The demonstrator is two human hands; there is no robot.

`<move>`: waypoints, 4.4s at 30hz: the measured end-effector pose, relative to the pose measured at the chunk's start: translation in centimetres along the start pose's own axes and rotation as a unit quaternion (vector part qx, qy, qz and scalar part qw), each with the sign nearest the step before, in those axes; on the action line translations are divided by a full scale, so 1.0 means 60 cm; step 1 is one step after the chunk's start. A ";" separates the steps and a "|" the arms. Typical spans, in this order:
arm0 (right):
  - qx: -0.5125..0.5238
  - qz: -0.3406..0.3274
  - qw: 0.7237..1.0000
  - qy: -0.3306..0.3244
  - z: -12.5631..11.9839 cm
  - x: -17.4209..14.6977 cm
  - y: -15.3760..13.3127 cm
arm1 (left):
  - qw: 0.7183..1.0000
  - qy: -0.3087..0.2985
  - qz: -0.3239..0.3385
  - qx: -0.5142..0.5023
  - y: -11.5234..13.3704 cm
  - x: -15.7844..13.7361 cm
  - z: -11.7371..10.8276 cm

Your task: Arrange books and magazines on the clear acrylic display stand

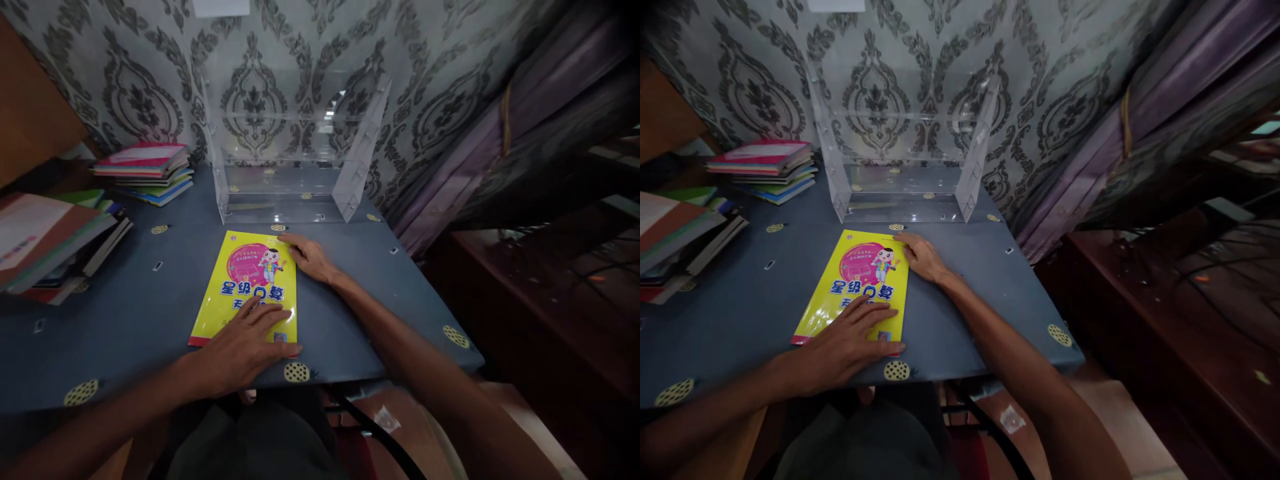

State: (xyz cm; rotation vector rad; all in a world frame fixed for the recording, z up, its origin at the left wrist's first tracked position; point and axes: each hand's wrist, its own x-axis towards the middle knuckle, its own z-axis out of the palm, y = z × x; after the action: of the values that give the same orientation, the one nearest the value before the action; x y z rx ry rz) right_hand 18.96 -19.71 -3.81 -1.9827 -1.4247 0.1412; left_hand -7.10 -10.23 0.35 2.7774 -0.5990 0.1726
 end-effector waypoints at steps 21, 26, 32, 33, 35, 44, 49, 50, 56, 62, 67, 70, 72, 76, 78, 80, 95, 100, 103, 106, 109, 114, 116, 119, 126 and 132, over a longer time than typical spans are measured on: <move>-0.130 -0.103 0.981 -0.099 0.096 0.124 -0.139 | 0.940 0.079 -0.278 0.178 -0.145 -0.013 -0.005; -0.159 -0.067 0.980 -0.103 0.073 0.106 -0.130 | 0.941 0.076 -0.282 0.169 -0.144 -0.013 -0.006; -0.173 -0.033 0.977 -0.124 0.028 0.069 -0.108 | 0.942 0.073 -0.283 0.165 -0.143 -0.014 -0.007; -0.172 -0.026 0.977 -0.124 0.021 0.061 -0.102 | 0.942 0.072 -0.283 0.163 -0.143 -0.013 -0.007; -0.169 -0.009 0.979 -0.117 0.008 0.042 -0.090 | 0.943 0.072 -0.283 0.159 -0.143 -0.014 -0.008; -0.181 0.034 0.983 -0.019 -0.027 -0.031 -0.044 | 0.946 0.096 -0.270 0.150 -0.147 -0.016 -0.003; -0.195 0.056 0.979 0.019 -0.031 -0.027 -0.044 | 0.950 0.105 -0.265 0.128 -0.148 -0.015 -0.009; -0.193 0.058 0.979 0.024 -0.031 -0.025 -0.044 | 0.950 0.102 -0.265 0.128 -0.148 -0.015 -0.012; -0.177 0.065 0.981 0.046 -0.031 -0.022 -0.042 | 0.953 0.079 -0.257 0.138 -0.165 0.010 -0.045; -0.178 0.042 0.980 0.073 -0.027 -0.022 -0.036 | 0.980 0.084 -0.178 -0.008 -0.186 0.110 -0.053; -0.153 0.039 0.986 0.059 -0.025 -0.023 -0.026 | 0.989 0.042 -0.137 -0.039 -0.189 0.151 -0.022; -0.115 0.036 0.992 0.038 -0.022 -0.015 -0.019 | 0.989 0.055 -0.135 -0.017 -0.199 0.147 -0.011; -0.098 0.031 0.994 0.025 -0.020 -0.005 -0.015 | 0.989 0.066 -0.135 -0.008 -0.210 0.143 -0.008; -0.098 0.032 0.995 0.014 -0.016 0.008 -0.012 | 0.988 0.075 -0.132 0.000 -0.222 0.140 -0.009; -0.109 0.030 0.993 0.011 -0.015 0.008 -0.013 | 0.988 0.071 -0.136 0.001 -0.222 0.140 -0.010; -0.121 0.026 0.992 0.014 -0.014 0.005 -0.017 | 0.988 0.068 -0.139 -0.001 -0.219 0.140 -0.010; -0.112 -0.070 0.991 0.026 -0.018 -0.141 -0.104 | 0.990 0.074 -0.118 0.007 -0.233 0.139 0.004; -0.090 -0.117 0.989 0.011 -0.022 -0.185 -0.143 | 0.989 0.055 -0.134 0.009 -0.229 0.140 0.000; -0.078 -0.134 0.988 -0.004 -0.024 -0.205 -0.154 | 0.989 0.053 -0.135 0.009 -0.229 0.139 0.000; -0.064 -0.154 0.986 -0.015 -0.024 -0.217 -0.159 | 0.990 0.060 -0.126 0.009 -0.231 0.139 0.005; -0.047 -0.183 0.981 -0.035 -0.023 -0.215 -0.168 | 0.991 0.067 -0.118 0.011 -0.235 0.141 0.011; -0.004 -0.231 0.967 -0.109 -0.016 -0.195 -0.185 | 0.994 0.050 -0.096 -0.010 -0.241 0.130 0.008; 0.007 -0.243 0.962 -0.126 -0.011 -0.188 -0.187 | 0.996 0.040 -0.081 -0.018 -0.241 0.111 0.004; -0.003 -0.263 0.953 -0.150 -0.003 -0.173 -0.190 | 0.996 0.037 -0.075 -0.020 -0.241 0.071 -0.001; -0.053 -0.330 0.909 -0.251 0.041 -0.098 -0.240 | 0.994 0.073 -0.082 -0.007 -0.235 0.024 0.001; -0.082 -0.394 0.861 -0.311 0.097 -0.040 -0.278 | 0.992 0.085 -0.087 0.015 -0.235 0.028 0.007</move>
State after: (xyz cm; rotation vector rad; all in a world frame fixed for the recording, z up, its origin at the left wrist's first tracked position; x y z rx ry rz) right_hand 2.05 -16.34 0.72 -1.3480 -2.6358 0.3111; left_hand 0.35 1.27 -3.40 2.7893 -0.3117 0.3794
